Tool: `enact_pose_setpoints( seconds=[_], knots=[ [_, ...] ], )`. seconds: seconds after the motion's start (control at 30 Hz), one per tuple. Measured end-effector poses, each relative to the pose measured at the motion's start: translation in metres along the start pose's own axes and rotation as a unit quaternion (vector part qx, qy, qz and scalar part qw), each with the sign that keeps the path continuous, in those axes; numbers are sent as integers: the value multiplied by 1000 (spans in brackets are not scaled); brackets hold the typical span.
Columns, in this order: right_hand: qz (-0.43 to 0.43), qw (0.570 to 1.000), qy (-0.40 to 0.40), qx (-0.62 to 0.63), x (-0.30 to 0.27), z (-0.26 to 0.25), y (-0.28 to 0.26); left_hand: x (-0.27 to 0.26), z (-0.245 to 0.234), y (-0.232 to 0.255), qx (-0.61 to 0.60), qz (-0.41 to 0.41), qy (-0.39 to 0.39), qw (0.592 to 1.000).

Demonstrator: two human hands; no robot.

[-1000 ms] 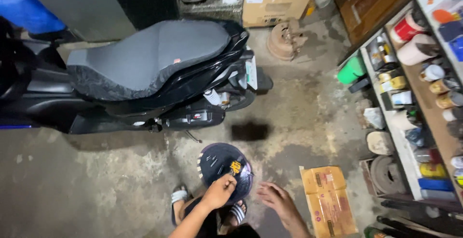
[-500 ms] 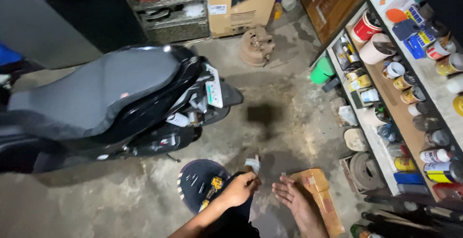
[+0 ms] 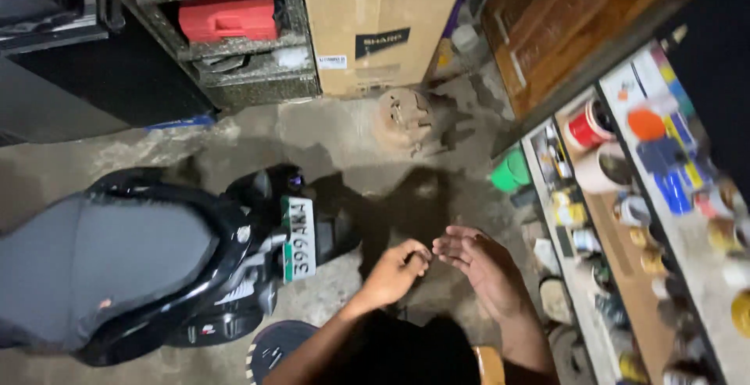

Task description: The person uses a cordless impact driver to remove bolts from the rear side cover of a motorcycle. After removing the bolts, they retrieve a white string and tie it around the rear shock absorber and side cover, securing the cover in place.

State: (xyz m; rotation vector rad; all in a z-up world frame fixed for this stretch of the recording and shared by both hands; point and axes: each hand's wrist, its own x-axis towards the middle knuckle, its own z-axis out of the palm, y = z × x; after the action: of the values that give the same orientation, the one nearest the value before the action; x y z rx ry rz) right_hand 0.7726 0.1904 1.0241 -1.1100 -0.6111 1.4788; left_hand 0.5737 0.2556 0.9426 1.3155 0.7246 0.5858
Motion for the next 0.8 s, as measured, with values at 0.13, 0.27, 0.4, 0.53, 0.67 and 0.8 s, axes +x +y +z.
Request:
enact_pose_setpoints(
  seconds=[0.13, 0.27, 0.4, 0.53, 0.67, 0.8],
  knots=[
    [-14, 998, -49, 38, 92, -9, -54, 88, -37, 46, -58, 20, 40, 997],
    [27, 992, -94, 83, 204, -26, -88, 164, -84, 67, -117, -8, 125, 985],
    [64, 984, -144, 77, 324, -42, -124, 234, -120, 89, -126, 2, 222, 967],
    [87, 968, -231, 50, 435, -30, -170, 303, -153, 129, -146, 3, 300, 943],
    [129, 950, -285, 17, 537, 12, -214, 350, -197, 162, -120, 46, 364, 922],
    [93, 935, -343, -16, 626, 66, -244, 378, -259, 178, -108, 51, 427, 896]
  ],
)
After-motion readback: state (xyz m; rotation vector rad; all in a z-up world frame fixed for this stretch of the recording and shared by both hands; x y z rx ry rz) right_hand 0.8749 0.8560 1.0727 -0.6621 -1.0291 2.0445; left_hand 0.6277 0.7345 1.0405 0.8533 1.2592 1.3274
